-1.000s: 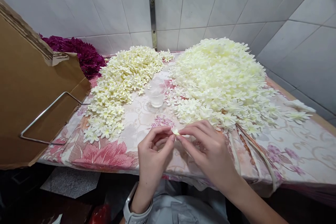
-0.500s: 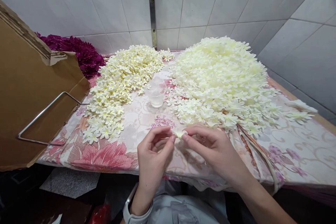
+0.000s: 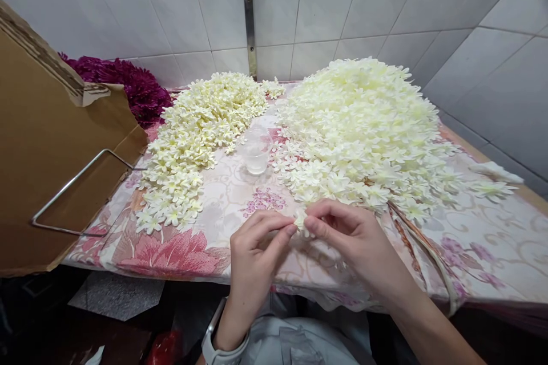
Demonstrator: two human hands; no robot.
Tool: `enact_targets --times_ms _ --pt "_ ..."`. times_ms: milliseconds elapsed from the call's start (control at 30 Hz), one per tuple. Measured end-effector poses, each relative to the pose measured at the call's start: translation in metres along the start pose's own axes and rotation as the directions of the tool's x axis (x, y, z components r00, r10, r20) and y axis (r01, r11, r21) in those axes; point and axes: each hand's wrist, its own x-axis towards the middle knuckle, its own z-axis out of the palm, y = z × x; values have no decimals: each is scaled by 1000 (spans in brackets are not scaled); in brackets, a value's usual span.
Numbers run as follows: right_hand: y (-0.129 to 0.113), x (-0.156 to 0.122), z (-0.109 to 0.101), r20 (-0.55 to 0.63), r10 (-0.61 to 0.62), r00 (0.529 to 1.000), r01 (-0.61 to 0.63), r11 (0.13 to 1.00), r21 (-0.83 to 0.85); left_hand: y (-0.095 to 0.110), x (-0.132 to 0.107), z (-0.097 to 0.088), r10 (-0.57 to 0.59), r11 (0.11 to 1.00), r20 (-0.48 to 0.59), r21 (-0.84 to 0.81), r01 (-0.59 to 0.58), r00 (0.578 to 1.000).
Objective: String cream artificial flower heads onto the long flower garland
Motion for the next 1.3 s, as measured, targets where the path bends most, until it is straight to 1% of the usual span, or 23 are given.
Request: enact_targets --times_ms 100,167,300,333,400,500,633,667,700,733,767,800,833,867,900,933,1000,1033,1133,1300 --pt "-3 -1 -2 -25 -16 1000 15 998 -57 -1 -1 0 -25 999 -42 29 26 999" --pt "-4 -2 -3 -76 -43 996 34 993 -116 -3 -1 1 -36 998 -63 56 40 997" --pt "-2 -4 -1 -207 -174 963 113 954 -279 -5 -1 5 -43 994 -123 95 55 992" --pt "0 -4 0 -223 -205 953 131 943 -307 -5 -1 6 -41 993 -123 103 54 992" --pt "2 -4 3 -230 -241 943 157 931 -330 -4 0 7 -23 992 -78 124 33 997" --pt "3 -4 7 -201 -225 954 161 943 -290 -1 0 7 -6 989 9 146 5 1000" --pt "3 -5 7 -152 -113 982 82 978 -194 -1 0 6 -35 991 -13 129 37 999" --pt "3 -5 6 -152 -107 983 76 978 -196 -1 0 6 -51 992 -22 114 53 998" --pt "3 -5 4 -169 -129 977 89 971 -223 -1 0 6 -70 992 -31 98 73 997" --pt "3 -5 3 -206 -183 961 122 953 -278 -1 0 6 -92 992 -45 80 95 995" --pt "3 -5 2 -253 -265 930 167 921 -352 -1 0 7 -111 991 -60 62 115 992" --pt "4 -6 2 -291 -355 888 210 878 -430 -1 0 7 -129 990 -75 44 133 989" --pt "3 -6 2 -306 -432 848 246 834 -494 -1 0 7 -146 988 -87 29 149 985" --pt "3 -7 3 -292 -479 828 276 801 -531 0 0 7 -159 987 -97 15 161 982" --pt "2 -7 4 -254 -496 831 303 785 -541 1 0 7 -168 986 -105 2 169 980" --pt "2 -8 5 -202 -487 850 325 785 -528 2 0 7 -174 985 -105 -9 174 979" --pt "0 -9 8 -104 -453 885 355 804 -477 3 1 7 -176 984 -95 -25 175 980" --pt "0 -9 9 -78 -443 893 364 814 -452 3 1 7 -173 985 -91 -30 171 981" --pt "0 -8 11 -76 -416 906 356 848 -392 3 1 7 -166 986 -83 -26 165 983" --pt "3 -8 8 -109 -338 935 284 896 -343 1 1 7 -155 988 -81 -6 155 985"
